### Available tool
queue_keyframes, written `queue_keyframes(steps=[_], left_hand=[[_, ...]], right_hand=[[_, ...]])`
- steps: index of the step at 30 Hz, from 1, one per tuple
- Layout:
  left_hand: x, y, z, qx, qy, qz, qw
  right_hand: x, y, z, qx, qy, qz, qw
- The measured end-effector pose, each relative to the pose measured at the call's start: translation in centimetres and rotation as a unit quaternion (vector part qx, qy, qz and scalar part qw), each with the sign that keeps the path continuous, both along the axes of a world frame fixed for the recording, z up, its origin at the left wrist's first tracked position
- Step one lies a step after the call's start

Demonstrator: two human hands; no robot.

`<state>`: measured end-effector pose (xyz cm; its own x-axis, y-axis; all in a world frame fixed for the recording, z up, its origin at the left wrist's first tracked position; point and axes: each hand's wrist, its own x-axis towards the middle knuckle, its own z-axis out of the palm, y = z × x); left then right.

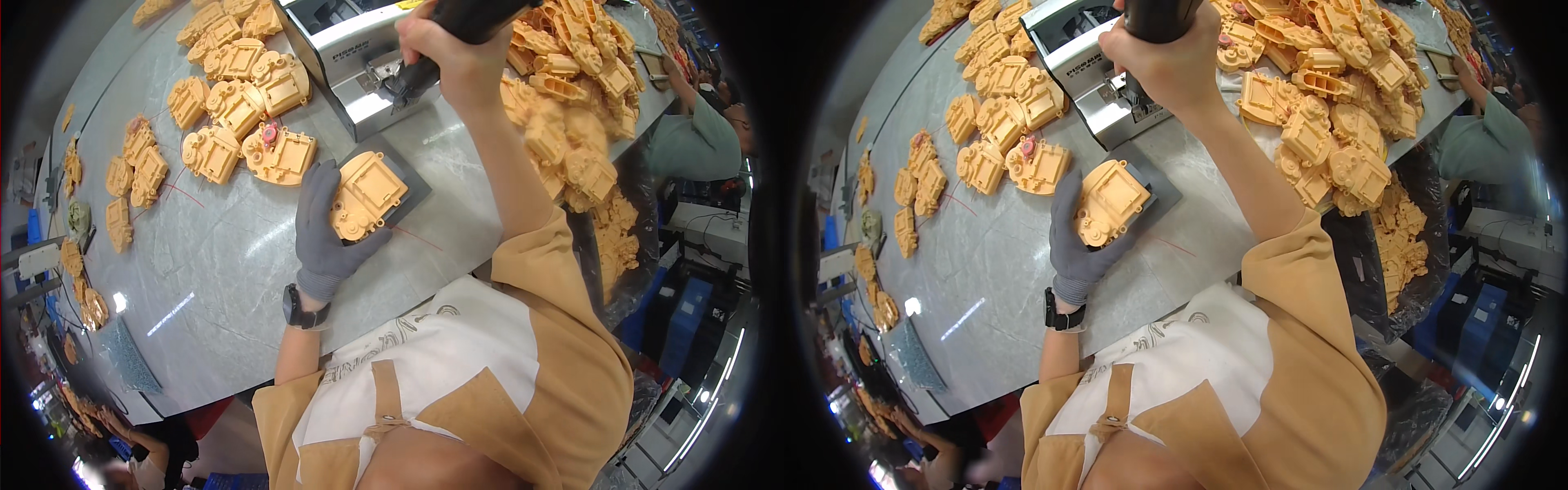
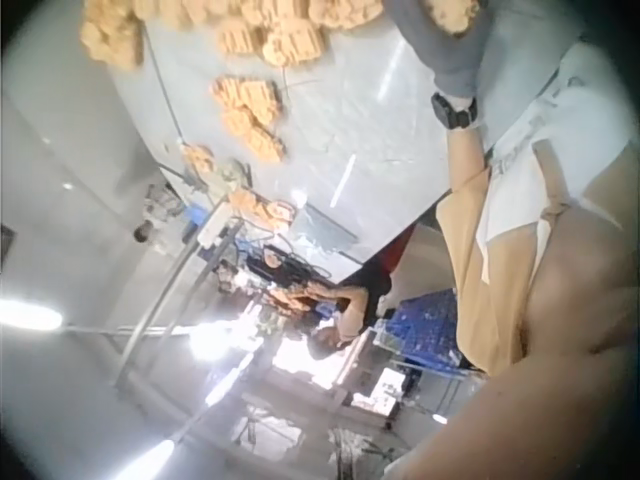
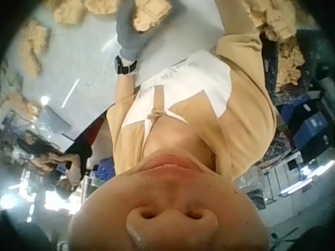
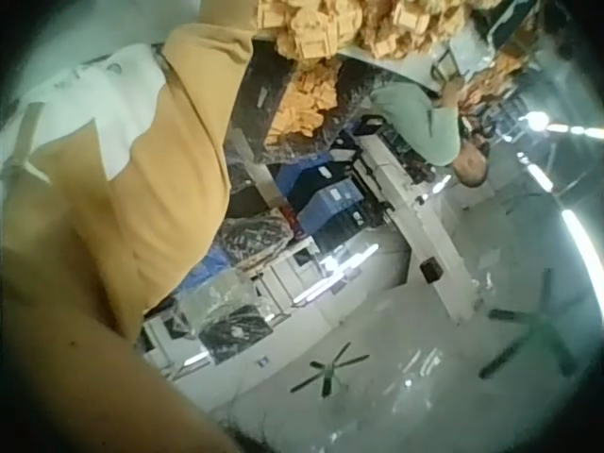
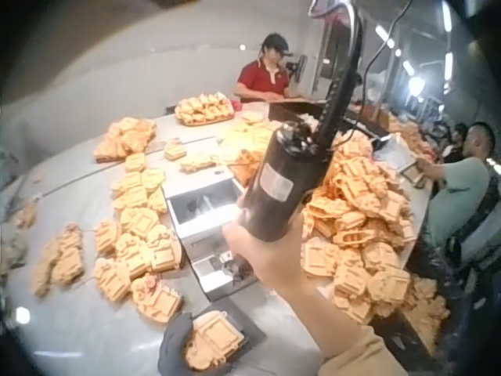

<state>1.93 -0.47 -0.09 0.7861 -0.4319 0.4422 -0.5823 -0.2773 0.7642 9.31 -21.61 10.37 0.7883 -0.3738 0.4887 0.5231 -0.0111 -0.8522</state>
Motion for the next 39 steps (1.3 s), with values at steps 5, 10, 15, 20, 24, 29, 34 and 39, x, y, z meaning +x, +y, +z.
queue_keyframes(steps=[5,10,15,20,24,29,34,39], left_hand=[[0.0,0.2,0.0,0.002,0.015,0.004,1.0],[0.2,0.2,-0.3,0.0,0.011,0.005,1.0],[0.1,0.2,-0.1,0.009,0.003,0.003,1.0],[0.1,0.2,0.2,0.018,0.003,0.002,1.0],[0.2,0.2,-0.2,0.007,0.007,0.001,1.0],[0.3,0.2,0.1,0.015,-0.002,-0.001,1.0],[0.3,0.1,-0.3,0.005,0.001,-0.003,1.0],[0.3,0.1,-0.3,0.004,0.018,-0.005,1.0]], right_hand=[[-2.8,0.3,1.3,0.117,0.019,0.004,0.993],[-3.3,-0.2,0.0,0.024,-0.124,-0.038,0.991],[-3.6,0.0,-1.2,-0.03,-0.137,-0.051,0.989],[-3.0,0.3,-2.2,-0.028,-0.129,-0.054,0.99],[-3.7,-0.1,-2.2,0.024,-0.063,0.02,0.998],[-6.1,-1.7,-0.8,0.006,-0.123,0.0,0.992],[-4.7,-0.5,-1.0,0.044,-0.142,-0.032,0.988],[-4.3,-0.4,-2.5,0.05,-0.163,-0.033,0.985]])
